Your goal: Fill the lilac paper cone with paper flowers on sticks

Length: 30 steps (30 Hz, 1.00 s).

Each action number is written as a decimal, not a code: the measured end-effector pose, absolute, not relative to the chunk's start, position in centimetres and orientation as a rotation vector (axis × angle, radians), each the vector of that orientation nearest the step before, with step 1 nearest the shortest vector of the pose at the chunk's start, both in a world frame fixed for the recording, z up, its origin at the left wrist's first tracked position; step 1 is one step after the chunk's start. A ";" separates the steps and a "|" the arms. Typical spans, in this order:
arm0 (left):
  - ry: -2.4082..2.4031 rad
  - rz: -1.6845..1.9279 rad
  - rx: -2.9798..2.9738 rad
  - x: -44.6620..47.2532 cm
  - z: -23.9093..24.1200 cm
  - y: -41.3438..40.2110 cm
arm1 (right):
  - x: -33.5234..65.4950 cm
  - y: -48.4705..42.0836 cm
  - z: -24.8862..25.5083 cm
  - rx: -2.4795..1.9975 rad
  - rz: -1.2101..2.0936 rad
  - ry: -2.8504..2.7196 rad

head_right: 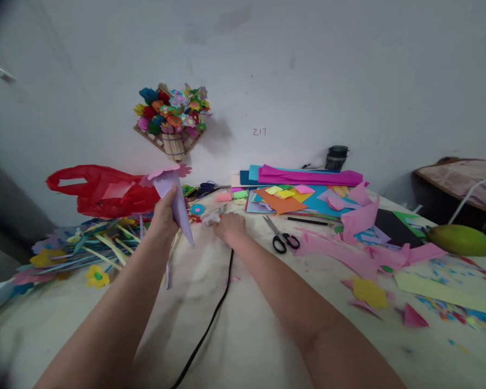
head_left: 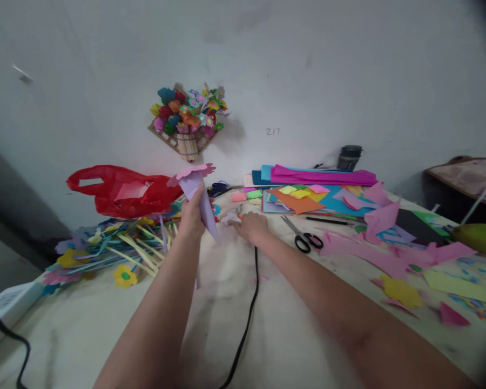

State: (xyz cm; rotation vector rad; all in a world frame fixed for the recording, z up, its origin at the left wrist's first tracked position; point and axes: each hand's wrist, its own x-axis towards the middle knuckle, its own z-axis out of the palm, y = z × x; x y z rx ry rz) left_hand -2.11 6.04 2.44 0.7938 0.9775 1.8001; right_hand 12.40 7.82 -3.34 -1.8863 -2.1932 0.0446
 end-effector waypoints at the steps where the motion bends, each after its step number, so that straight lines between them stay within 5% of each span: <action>1: 1.001 1.764 0.795 -1.9 2.4 6.1 | 12.8 8.1 -2.9 -1.866 0.016 -2.208; 30: 1.256 1.577 0.784 -1.0 -0.3 8.9 | 13.2 24.8 -3.6 -1.483 -0.459 -2.660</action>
